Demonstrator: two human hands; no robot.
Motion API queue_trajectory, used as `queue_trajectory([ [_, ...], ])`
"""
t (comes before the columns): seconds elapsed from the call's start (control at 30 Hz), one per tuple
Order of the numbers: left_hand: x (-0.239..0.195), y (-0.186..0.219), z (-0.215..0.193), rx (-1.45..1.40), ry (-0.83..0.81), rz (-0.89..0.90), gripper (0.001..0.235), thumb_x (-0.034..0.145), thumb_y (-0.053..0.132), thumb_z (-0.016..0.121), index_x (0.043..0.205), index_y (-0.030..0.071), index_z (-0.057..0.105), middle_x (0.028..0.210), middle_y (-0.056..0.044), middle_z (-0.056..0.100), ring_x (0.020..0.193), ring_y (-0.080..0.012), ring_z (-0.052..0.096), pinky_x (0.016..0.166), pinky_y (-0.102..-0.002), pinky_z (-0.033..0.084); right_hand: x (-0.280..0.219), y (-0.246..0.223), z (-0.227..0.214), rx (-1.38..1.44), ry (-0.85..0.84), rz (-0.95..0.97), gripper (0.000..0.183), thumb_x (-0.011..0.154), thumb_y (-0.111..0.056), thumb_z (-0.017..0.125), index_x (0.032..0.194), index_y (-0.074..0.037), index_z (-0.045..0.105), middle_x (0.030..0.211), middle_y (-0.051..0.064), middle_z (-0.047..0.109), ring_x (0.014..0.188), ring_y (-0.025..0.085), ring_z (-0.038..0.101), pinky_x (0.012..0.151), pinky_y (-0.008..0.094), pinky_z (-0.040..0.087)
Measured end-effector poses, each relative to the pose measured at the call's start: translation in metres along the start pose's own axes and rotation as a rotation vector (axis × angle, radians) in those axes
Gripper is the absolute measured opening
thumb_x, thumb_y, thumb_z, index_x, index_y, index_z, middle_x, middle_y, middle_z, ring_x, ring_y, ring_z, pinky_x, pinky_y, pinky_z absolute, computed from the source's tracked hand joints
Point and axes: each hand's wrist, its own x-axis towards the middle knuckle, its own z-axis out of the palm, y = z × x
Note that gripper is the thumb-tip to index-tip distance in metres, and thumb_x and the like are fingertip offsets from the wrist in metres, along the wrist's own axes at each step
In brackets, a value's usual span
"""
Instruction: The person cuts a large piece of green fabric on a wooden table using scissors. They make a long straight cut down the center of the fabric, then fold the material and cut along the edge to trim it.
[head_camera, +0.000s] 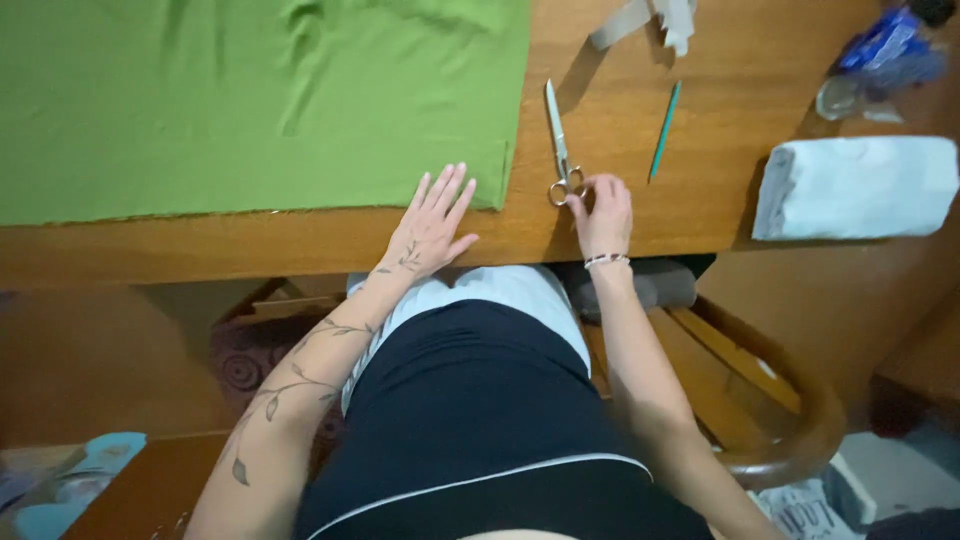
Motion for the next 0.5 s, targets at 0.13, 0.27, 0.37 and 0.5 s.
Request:
queue_trajectory([
  [0.13, 0.008, 0.002, 0.010, 0.047, -0.010, 0.045, 0.085, 0.092, 0.057, 0.060, 0.157, 0.007, 0.034, 0.166, -0.019, 0.024, 0.154, -0.0320, 0.020, 0.125, -0.053, 0.015, 0.004, 0.016, 0.011, -0.030, 0.001, -0.037, 0.030, 0.078, -0.022, 0.087, 0.099, -0.021, 0.066, 0.109, 0.004, 0.064, 0.105, 0.029, 0.066, 0.091, 0.041, 0.053],
  [0.27, 0.011, 0.003, 0.018, 0.098, 0.002, 0.071, 0.090, 0.090, 0.062, 0.057, 0.158, 0.007, 0.033, 0.166, -0.018, 0.024, 0.155, -0.0307, 0.019, 0.126, -0.053, 0.011, 0.009, 0.010, 0.014, -0.095, 0.053, -0.124, 0.030, 0.077, -0.031, 0.088, 0.097, -0.020, 0.069, 0.111, 0.005, 0.069, 0.107, 0.025, 0.067, 0.093, 0.038, 0.053],
  [0.37, 0.014, 0.003, 0.021, 0.142, -0.029, 0.064, 0.092, 0.091, 0.067, 0.051, 0.159, 0.009, 0.031, 0.167, -0.017, 0.022, 0.156, -0.0294, 0.016, 0.126, -0.053, 0.009, 0.016, 0.010, 0.015, -0.187, 0.029, -0.127, 0.024, 0.077, -0.032, 0.087, 0.093, -0.023, 0.072, 0.110, 0.001, 0.070, 0.104, 0.021, 0.067, 0.089, 0.034, 0.055],
  [0.5, 0.015, -0.002, 0.029, 0.139, -0.086, 0.026, 0.094, 0.091, 0.072, 0.046, 0.160, 0.010, 0.028, 0.169, -0.015, 0.017, 0.157, -0.0281, 0.012, 0.126, -0.055, 0.005, 0.028, 0.016, 0.015, -0.176, 0.008, -0.143, 0.015, 0.077, -0.027, 0.085, 0.088, -0.023, 0.075, 0.101, -0.002, 0.069, 0.094, 0.020, 0.067, 0.080, 0.033, 0.057],
])
